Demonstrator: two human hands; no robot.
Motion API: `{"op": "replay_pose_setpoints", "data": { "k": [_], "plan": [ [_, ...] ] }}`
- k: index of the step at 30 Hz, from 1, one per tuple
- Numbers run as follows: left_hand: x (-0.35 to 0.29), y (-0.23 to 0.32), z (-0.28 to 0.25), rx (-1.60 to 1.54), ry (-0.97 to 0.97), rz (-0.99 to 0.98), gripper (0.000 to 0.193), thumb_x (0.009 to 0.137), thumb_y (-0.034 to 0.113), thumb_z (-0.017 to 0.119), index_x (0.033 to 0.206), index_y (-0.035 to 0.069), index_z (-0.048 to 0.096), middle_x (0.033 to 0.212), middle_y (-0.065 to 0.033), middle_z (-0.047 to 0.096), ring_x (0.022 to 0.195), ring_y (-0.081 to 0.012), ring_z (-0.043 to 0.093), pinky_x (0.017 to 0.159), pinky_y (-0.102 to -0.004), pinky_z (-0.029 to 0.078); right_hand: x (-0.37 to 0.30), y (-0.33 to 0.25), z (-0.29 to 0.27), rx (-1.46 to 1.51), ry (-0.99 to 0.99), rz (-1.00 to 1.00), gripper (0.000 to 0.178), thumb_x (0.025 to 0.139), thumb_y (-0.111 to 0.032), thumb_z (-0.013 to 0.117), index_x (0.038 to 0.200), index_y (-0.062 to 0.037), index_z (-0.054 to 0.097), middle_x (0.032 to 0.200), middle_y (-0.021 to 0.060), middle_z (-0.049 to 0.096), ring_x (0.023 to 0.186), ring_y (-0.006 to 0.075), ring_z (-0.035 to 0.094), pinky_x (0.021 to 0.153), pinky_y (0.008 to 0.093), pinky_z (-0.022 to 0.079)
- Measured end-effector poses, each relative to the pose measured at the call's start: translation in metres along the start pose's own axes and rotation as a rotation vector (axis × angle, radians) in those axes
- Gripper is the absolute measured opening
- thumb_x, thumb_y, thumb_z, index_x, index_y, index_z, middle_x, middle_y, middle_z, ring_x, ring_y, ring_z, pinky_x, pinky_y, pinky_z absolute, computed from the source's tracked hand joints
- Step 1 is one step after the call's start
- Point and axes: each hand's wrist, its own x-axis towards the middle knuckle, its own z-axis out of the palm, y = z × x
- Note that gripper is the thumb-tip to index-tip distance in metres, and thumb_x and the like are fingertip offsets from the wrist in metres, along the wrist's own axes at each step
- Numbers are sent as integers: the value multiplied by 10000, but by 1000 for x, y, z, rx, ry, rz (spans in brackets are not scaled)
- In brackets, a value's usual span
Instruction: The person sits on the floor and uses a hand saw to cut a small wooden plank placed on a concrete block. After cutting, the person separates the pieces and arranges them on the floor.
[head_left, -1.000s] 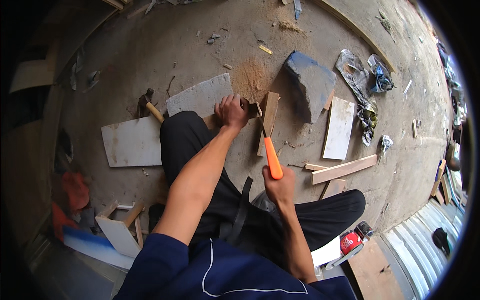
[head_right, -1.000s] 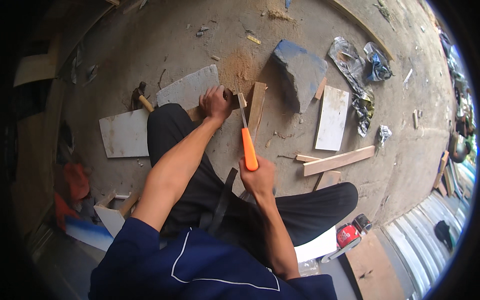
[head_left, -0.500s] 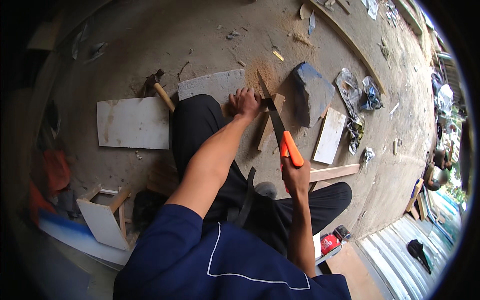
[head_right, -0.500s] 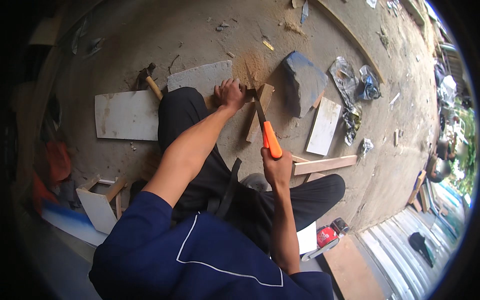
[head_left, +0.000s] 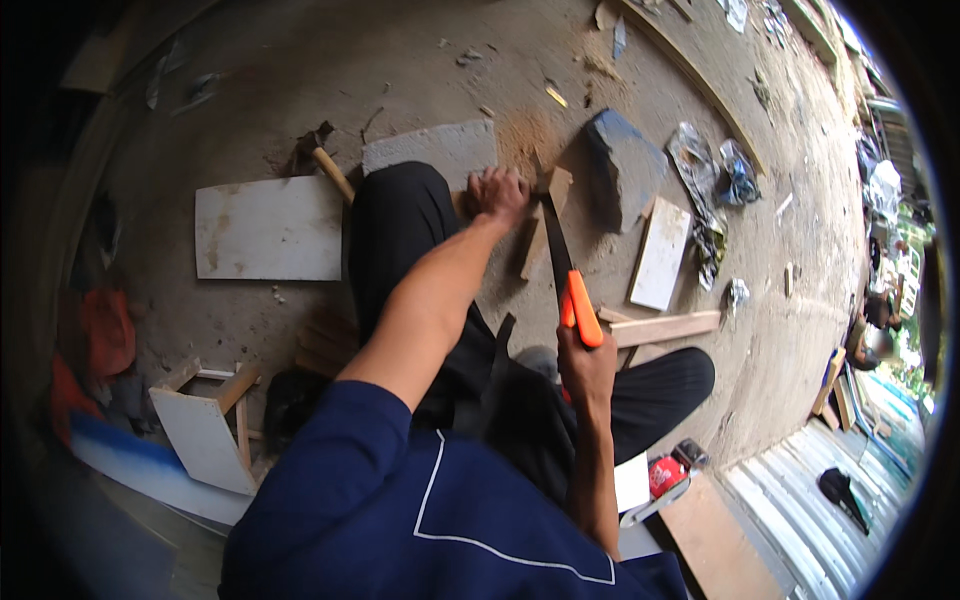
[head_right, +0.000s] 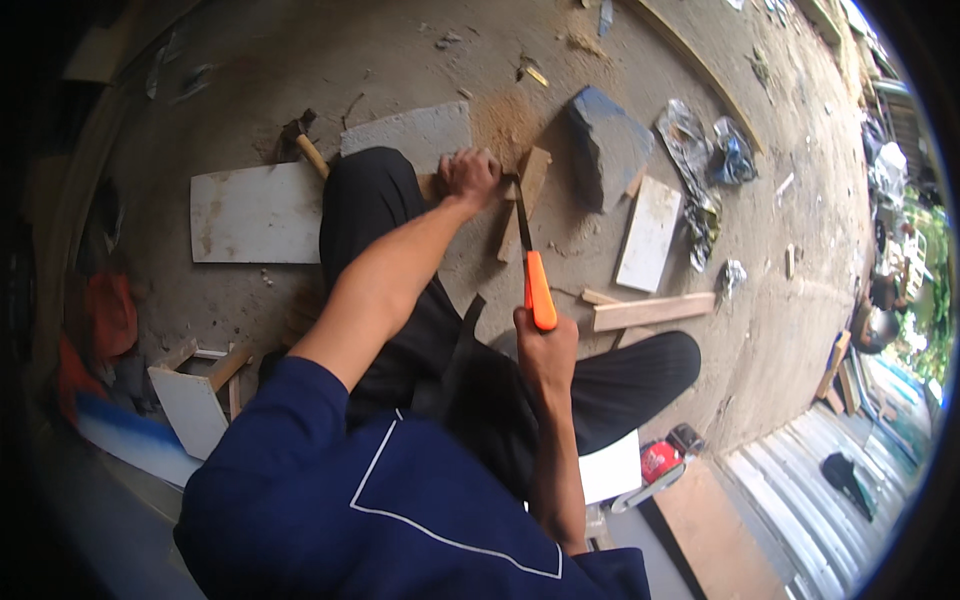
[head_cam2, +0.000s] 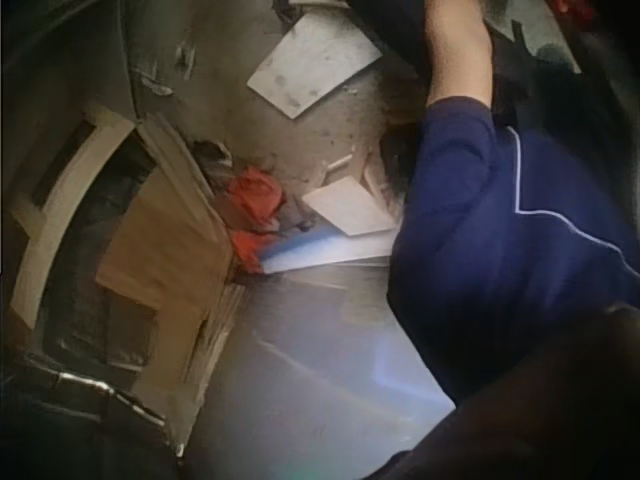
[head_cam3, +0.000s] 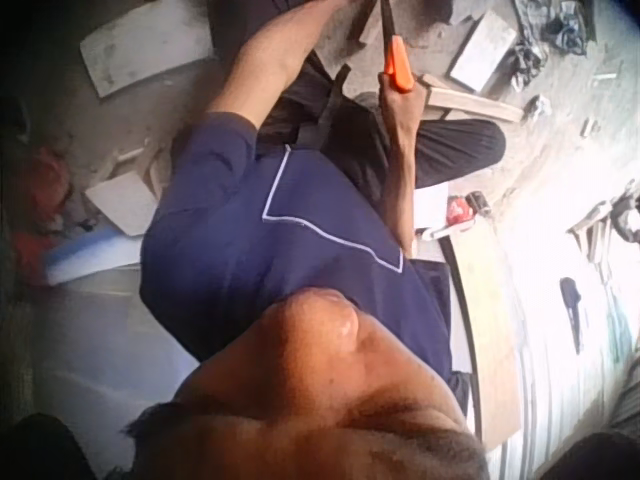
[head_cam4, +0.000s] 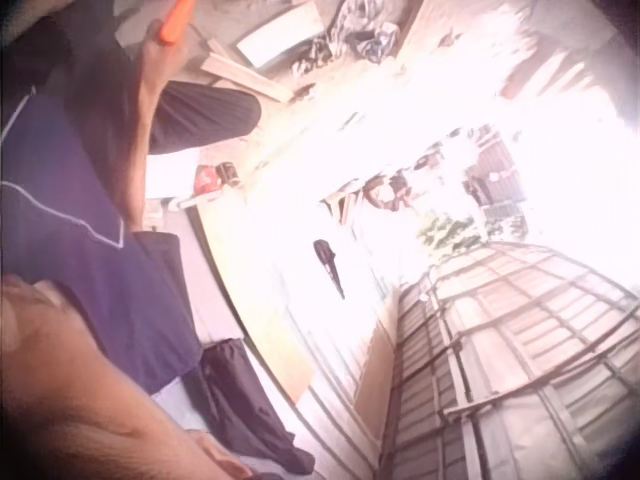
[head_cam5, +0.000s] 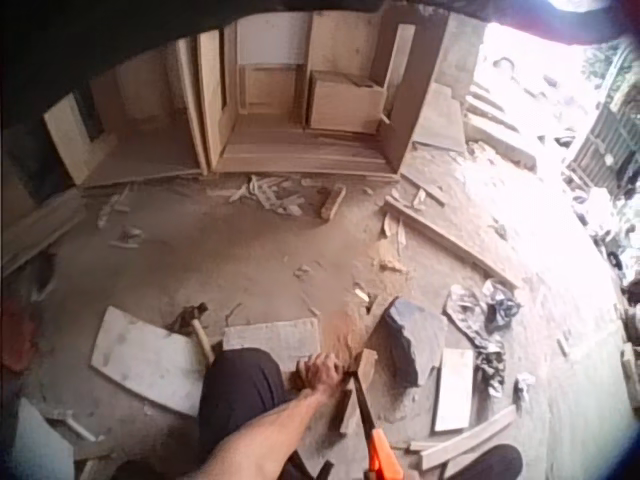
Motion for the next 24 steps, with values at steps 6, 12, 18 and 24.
{"op": "replay_pose_setpoints", "data": {
  "k": [6, 12, 18, 24],
  "plan": [
    [5, 10, 3, 109, 99, 44, 215, 807, 264, 481, 739, 112, 617, 851, -81, 626, 896, -260, 550, 821, -464, 319, 49, 27, 20, 15, 54, -63, 292, 770, -212, 626, 698, 64, 566, 553, 221, 511, 461, 251, 512, 499, 384, 395],
    [6, 6, -4, 135, 13, -35, 206, 812, 249, 476, 744, 109, 611, 851, -81, 620, 869, -260, 542, 845, -452, 307, 5, 8, -4, -52, 24, -75, 281, 761, -199, 633, 702, 66, 563, 553, 221, 513, 465, 284, 506, 515, 383, 409],
    [8, 9, 3, 145, 35, 27, 225, 823, 257, 454, 749, 106, 603, 855, -75, 619, 897, -262, 544, 862, -464, 304, 29, 20, 8, -61, 112, -126, 292, 764, -203, 635, 712, 73, 555, 523, 174, 474, 477, 182, 472, 511, 358, 400],
    [7, 11, 4, 133, -5, -18, 225, 819, 259, 452, 754, 106, 603, 859, -75, 618, 920, -256, 543, 854, -463, 307, 28, 16, 0, -57, 97, -104, 322, 770, -227, 630, 703, 76, 544, 533, 187, 479, 473, 187, 468, 510, 372, 401]
  ]
}}
